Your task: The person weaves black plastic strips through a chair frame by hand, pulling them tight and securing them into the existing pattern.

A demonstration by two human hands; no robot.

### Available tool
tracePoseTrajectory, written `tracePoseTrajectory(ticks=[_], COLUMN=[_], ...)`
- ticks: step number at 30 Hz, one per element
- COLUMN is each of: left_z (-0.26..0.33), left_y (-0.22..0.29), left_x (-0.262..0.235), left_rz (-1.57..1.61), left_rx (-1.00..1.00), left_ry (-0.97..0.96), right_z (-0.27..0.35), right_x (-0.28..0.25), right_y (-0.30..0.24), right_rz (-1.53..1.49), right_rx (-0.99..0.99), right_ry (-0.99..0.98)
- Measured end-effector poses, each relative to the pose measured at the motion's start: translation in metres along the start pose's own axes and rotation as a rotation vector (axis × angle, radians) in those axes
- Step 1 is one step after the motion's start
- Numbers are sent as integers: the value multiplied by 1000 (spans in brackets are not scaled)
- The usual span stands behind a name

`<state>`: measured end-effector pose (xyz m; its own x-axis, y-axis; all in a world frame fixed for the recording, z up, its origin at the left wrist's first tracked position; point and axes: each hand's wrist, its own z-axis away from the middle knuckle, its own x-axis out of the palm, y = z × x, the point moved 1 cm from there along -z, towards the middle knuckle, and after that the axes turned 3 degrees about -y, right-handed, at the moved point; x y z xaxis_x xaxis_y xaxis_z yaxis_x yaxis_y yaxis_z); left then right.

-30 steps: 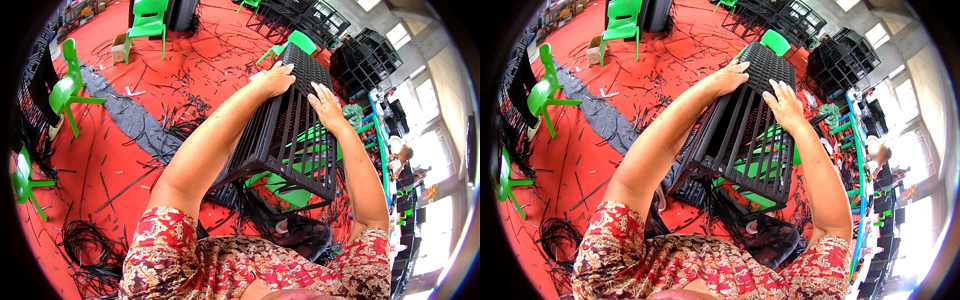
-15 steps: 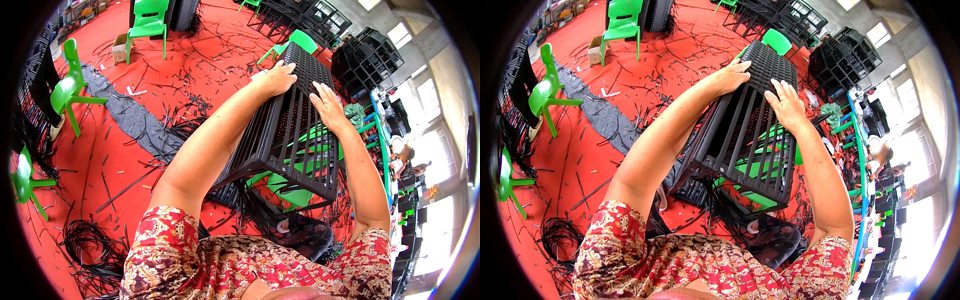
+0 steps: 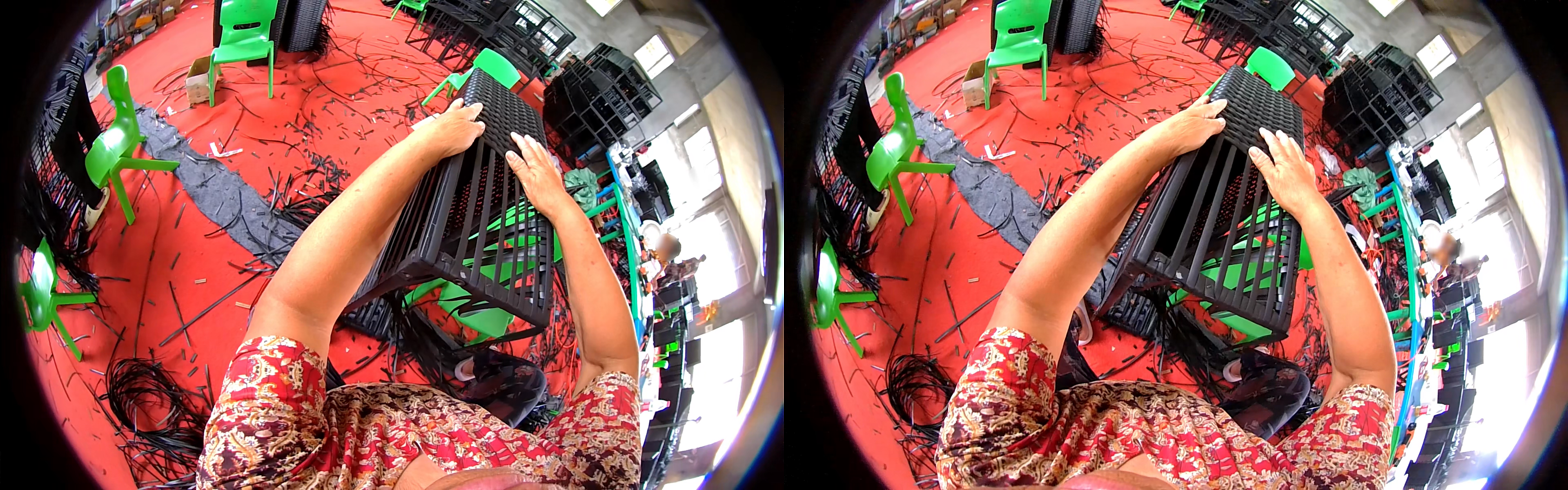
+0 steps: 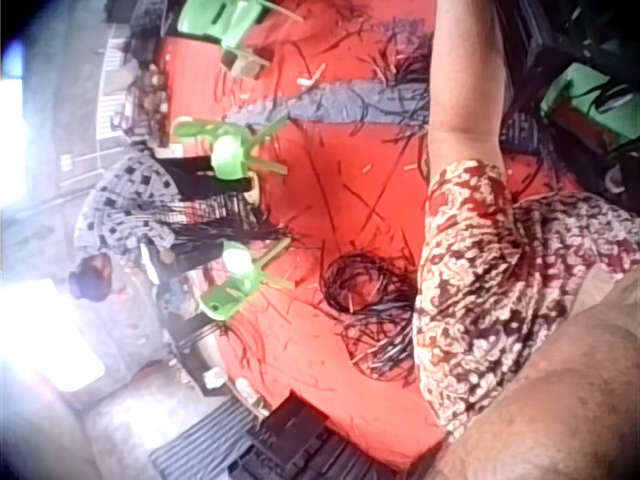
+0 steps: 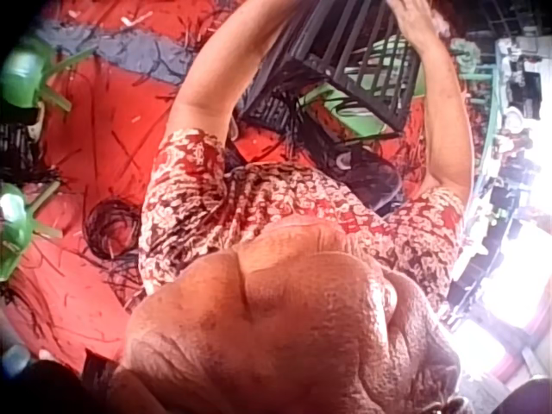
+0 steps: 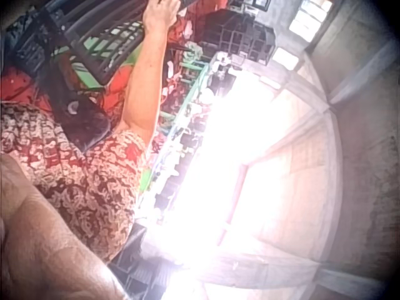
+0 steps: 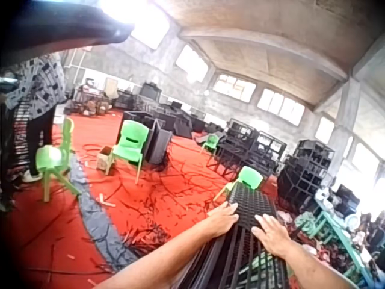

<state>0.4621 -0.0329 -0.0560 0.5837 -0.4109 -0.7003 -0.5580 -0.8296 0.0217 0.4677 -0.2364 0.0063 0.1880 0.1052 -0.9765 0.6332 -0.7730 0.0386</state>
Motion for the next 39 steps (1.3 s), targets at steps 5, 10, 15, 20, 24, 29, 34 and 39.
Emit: tracePoseTrajectory(ticks=[5,10,15,20,24,29,34,39], left_z=[1,0,-3,4,14,17,13,5], left_y=[0,8,19,14,-12,-19,-9,1], left_x=[-5,-20,-37,-37,-37,-43,-58,-57], left_rz=[-7,325,163,733,450,512,505,381], left_rx=[2,-221,-289,-568,-261,-321,-409,-377], left_ry=[-43,-175,-372,-78,-144,-217,-296,-323], right_z=[-2,-4,3,-6,6,44,44,49], right_x=[2,7,4,3,9,61,80,84], right_y=[1,12,14,20,29,44,20,14], right_rz=[-4,-121,-303,-614,-1649,-2028,-2348,-2768], right_rx=[-3,-26,-39,-88,158,294,110,-200], right_ry=[7,183,324,476,691,329,20,-225])
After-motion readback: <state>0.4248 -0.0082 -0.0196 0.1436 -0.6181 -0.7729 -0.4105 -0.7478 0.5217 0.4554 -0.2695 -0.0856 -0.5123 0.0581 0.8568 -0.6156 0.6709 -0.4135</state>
